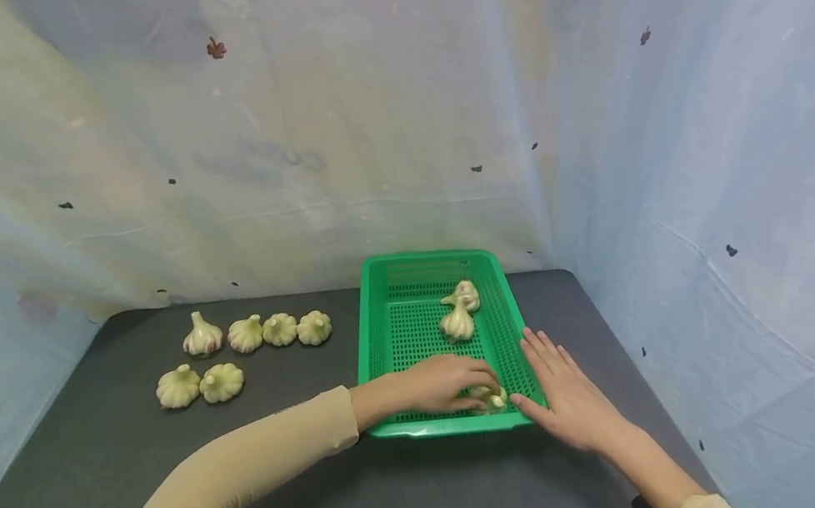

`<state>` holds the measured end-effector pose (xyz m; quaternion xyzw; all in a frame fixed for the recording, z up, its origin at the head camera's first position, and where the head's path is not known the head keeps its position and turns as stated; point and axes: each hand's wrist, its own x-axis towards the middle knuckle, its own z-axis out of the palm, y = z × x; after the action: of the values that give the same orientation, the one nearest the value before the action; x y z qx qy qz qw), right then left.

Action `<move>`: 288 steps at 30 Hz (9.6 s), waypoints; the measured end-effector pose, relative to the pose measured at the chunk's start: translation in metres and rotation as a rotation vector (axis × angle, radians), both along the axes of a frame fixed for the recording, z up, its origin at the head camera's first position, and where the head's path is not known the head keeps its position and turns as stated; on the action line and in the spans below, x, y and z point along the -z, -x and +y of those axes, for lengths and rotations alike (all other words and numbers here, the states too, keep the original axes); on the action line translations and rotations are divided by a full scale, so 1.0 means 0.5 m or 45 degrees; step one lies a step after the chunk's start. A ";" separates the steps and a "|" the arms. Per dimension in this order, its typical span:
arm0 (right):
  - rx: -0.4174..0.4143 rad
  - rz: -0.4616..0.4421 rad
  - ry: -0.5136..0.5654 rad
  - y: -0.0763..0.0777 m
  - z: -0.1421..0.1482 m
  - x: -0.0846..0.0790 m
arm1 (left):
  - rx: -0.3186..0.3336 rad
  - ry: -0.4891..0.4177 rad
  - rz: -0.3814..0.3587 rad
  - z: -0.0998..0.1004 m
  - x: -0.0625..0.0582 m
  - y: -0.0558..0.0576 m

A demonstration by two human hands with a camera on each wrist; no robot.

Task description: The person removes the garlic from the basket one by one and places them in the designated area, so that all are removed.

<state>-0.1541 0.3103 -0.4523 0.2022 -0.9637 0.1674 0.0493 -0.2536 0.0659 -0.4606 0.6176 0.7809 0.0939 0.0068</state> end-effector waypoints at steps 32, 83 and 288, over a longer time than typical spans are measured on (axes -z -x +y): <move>0.002 0.011 0.011 -0.003 -0.001 0.001 | -0.142 -0.197 0.051 -0.016 -0.030 -0.003; 0.005 0.014 0.002 0.000 0.000 0.007 | -0.633 -0.642 -0.014 -0.413 -0.150 0.043; 0.006 0.037 -0.004 -0.004 -0.005 0.009 | -0.455 -0.444 -0.602 -0.096 -0.183 0.151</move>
<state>-0.1523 0.3080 -0.4566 0.2025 -0.9636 0.1628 0.0634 -0.3291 0.0179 -0.3693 0.4241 0.8257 0.3662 0.0655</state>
